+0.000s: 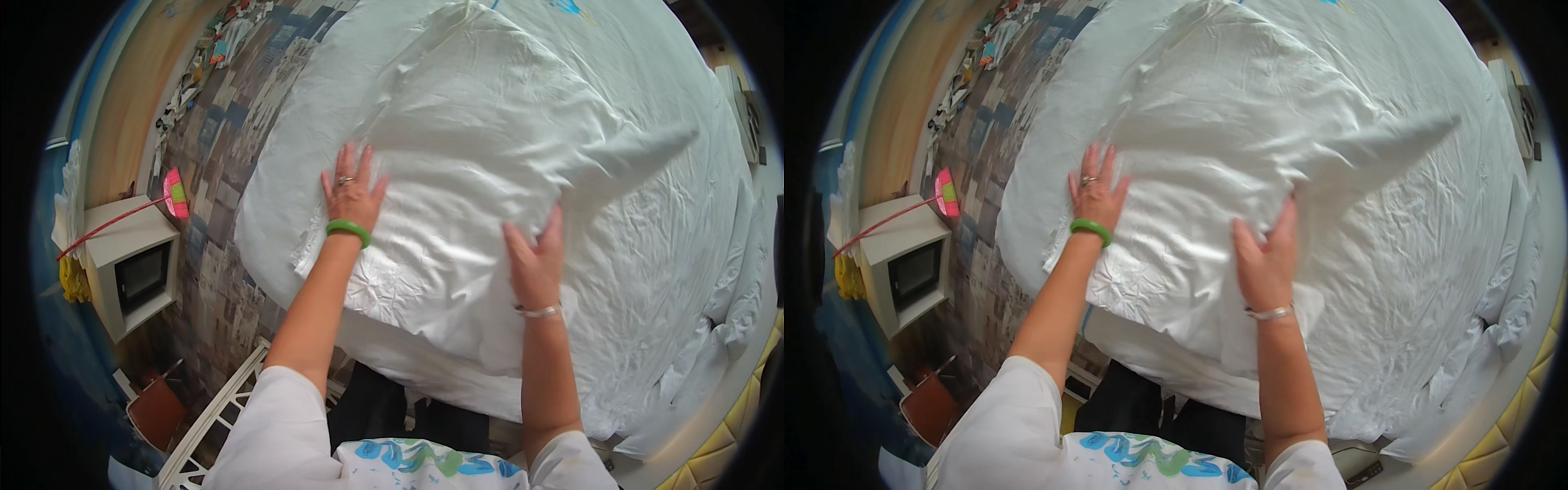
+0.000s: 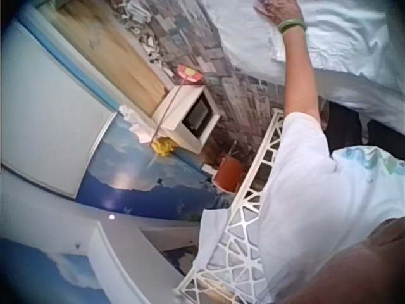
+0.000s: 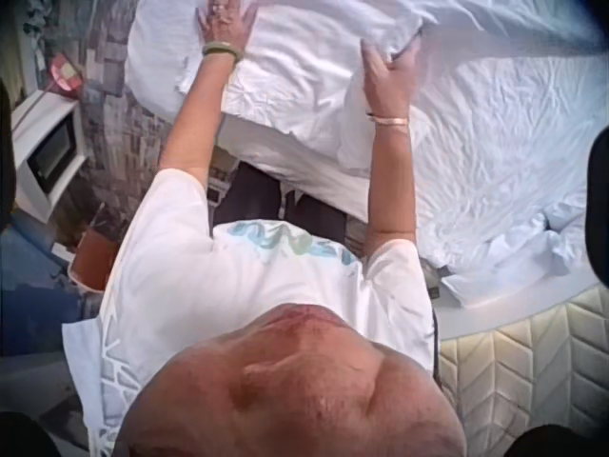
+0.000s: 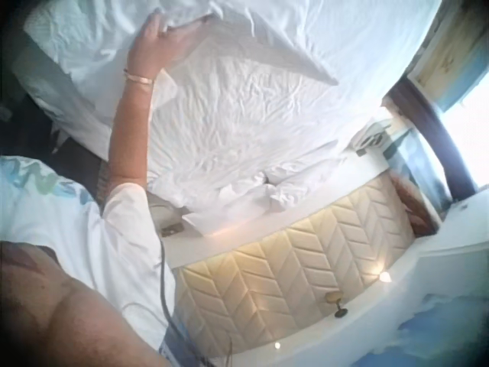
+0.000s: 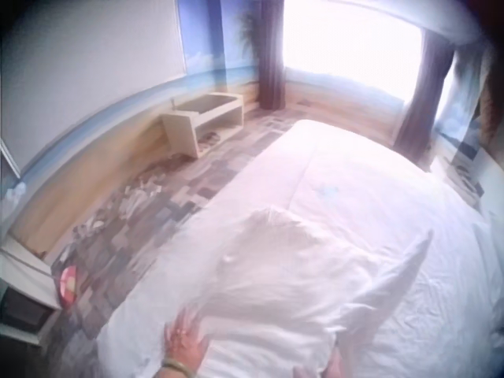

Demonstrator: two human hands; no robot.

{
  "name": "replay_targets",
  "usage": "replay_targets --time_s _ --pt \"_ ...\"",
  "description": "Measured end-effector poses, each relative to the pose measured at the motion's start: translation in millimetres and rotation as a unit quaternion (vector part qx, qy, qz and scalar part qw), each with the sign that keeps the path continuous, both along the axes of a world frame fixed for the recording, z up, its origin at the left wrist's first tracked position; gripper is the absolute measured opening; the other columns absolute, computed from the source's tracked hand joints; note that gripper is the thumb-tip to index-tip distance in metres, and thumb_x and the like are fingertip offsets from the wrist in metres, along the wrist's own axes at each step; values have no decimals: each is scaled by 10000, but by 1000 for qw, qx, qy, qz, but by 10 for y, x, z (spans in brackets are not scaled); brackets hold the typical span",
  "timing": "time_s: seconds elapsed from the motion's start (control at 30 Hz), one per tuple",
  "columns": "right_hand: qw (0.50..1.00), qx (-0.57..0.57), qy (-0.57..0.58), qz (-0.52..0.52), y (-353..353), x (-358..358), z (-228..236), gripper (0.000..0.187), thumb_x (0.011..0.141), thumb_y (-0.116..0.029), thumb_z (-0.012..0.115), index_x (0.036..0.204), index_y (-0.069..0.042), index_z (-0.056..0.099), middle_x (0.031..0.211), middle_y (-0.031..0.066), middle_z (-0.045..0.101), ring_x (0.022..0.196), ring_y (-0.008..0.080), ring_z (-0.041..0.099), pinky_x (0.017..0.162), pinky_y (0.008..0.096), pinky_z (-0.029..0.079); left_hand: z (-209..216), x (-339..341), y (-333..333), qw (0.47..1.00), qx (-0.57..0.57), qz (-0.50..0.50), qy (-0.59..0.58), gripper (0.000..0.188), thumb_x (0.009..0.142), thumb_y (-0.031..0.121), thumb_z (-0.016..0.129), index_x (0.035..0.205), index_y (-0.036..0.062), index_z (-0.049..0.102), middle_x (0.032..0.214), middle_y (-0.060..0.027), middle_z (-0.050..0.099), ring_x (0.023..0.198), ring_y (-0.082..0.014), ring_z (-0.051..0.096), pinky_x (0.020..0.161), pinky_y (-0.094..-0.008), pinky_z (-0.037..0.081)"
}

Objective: The person folds a white sheet on a bed, then wipes a yellow armchair and a beige sofa with a cloth. The person also wipes a round glass table.

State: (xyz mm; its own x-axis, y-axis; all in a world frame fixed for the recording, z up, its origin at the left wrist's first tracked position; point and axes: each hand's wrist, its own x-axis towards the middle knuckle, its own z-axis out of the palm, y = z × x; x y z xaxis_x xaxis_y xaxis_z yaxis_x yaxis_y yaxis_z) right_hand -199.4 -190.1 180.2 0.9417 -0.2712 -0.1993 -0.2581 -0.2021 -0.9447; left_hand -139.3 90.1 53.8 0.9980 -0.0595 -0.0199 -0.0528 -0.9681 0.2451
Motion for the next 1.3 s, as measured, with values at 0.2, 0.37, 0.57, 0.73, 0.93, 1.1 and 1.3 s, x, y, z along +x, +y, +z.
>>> replay_targets --time_s 0.2,0.37,0.57,0.73,0.93,1.1,1.3 --pt "992 -49 38 106 1294 811 -142 909 823 -186 693 1527 105 196 1485 342 420 1362 438 461 1118 388 379 574 -284 317 778 -600 157 105 610 1066 414 434 1516 6 387 1550 -176 407 1432 -275 386 1179 -400 302" --pt "940 255 120 191 1398 936 -176 682 920 -175 689 1498 12 380 1327 219 608 1224 272 598 1009 336 473 751 -643 389 435 -808 214 336 830 1012 650 351 1557 27 283 1530 -121 446 1390 -246 446 1169 -401 322" --pt "955 -279 -18 100 900 -37 -226 364 905 -92 645 1257 -1 622 1279 177 625 1248 363 545 1076 416 430 904 -730 637 444 -777 217 390 699 975 416 626 1483 -5 396 1425 -124 545 1246 -234 573 1059 -372 464" --pt "912 -150 -4 383 1643 -691 -208 555 837 -75 694 1371 -34 547 1408 179 553 1371 393 455 1146 462 367 689 -569 894 867 -356 117 329 517 854 96 659 1334 -62 546 1188 -169 683 1033 -325 666 944 -397 521" --pt "870 -431 -170 168 751 645 -221 667 866 -254 725 1463 -86 480 1504 185 455 1403 398 398 1176 533 273 1187 -459 353 979 -196 36 -53 504 869 -13 581 1369 -37 526 1391 -211 544 1272 -382 546 1061 -421 456" --pt "750 -602 -116 251 -188 2186 -1006 771 900 -513 635 1526 -132 396 1614 138 298 1497 337 250 1233 507 145 250 -728 -508 964 -222 -83 123 756 909 351 669 1567 177 339 1663 -88 195 1517 -331 219 1211 -583 184" --pt "785 -588 -192 36 -449 3368 -941 767 922 -512 613 1509 -73 390 1546 137 424 1438 336 359 1227 473 165 359 -809 -334 977 -211 -28 27 905 788 319 791 1549 116 344 1619 -168 236 1488 -417 239 1175 -646 212"
